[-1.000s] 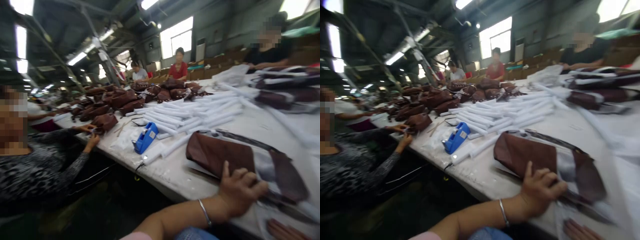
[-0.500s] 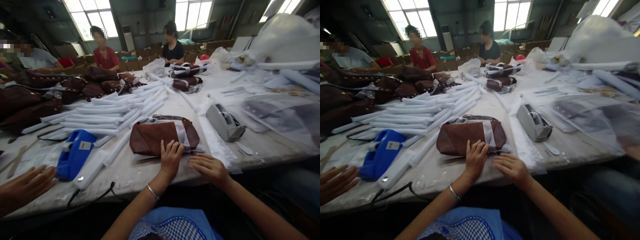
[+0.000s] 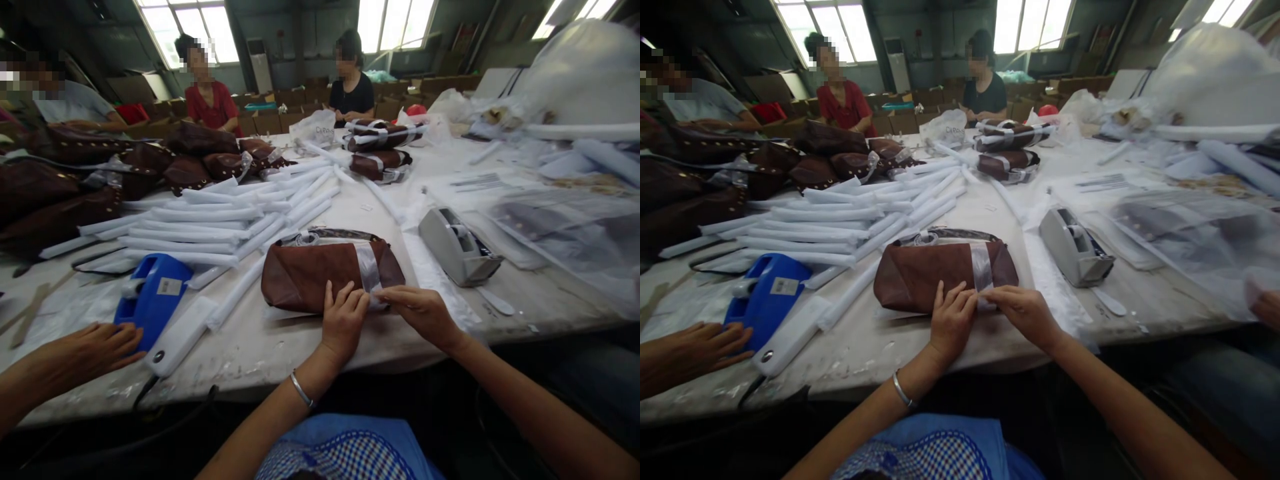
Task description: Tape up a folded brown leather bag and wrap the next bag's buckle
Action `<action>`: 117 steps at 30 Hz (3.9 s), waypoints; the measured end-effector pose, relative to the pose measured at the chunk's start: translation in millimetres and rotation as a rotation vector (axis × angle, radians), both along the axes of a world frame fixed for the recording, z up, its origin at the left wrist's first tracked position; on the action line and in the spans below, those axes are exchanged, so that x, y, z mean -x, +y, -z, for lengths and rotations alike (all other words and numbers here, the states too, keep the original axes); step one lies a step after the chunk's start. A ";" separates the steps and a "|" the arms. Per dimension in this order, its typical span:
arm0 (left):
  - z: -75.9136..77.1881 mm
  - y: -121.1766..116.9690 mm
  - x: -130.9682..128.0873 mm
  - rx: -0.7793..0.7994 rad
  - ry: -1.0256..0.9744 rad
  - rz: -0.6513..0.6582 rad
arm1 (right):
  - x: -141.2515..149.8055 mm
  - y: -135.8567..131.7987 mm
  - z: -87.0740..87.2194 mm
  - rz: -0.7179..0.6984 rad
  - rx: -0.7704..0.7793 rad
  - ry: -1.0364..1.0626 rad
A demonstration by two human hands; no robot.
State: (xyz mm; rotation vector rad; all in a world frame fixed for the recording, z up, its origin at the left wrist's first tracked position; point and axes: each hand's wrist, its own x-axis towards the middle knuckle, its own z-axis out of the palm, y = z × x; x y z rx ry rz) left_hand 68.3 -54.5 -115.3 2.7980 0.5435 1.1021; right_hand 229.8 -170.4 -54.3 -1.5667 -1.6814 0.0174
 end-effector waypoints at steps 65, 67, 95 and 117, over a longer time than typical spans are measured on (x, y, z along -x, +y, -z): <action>-11.0 16.0 8.2 -0.194 0.216 0.096 | -160.2 -92.4 -29.5 0.738 -0.181 0.765; -10.3 15.7 8.1 -0.187 0.218 0.096 | -146.9 -106.4 -19.0 0.724 -0.140 0.796; -8.2 14.0 8.5 -0.153 0.193 0.095 | -52.6 -31.5 -90.8 -0.064 0.279 -0.666; 0.8 11.9 7.7 -0.189 0.112 0.058 | -82.5 148.4 -80.2 0.440 0.611 -0.683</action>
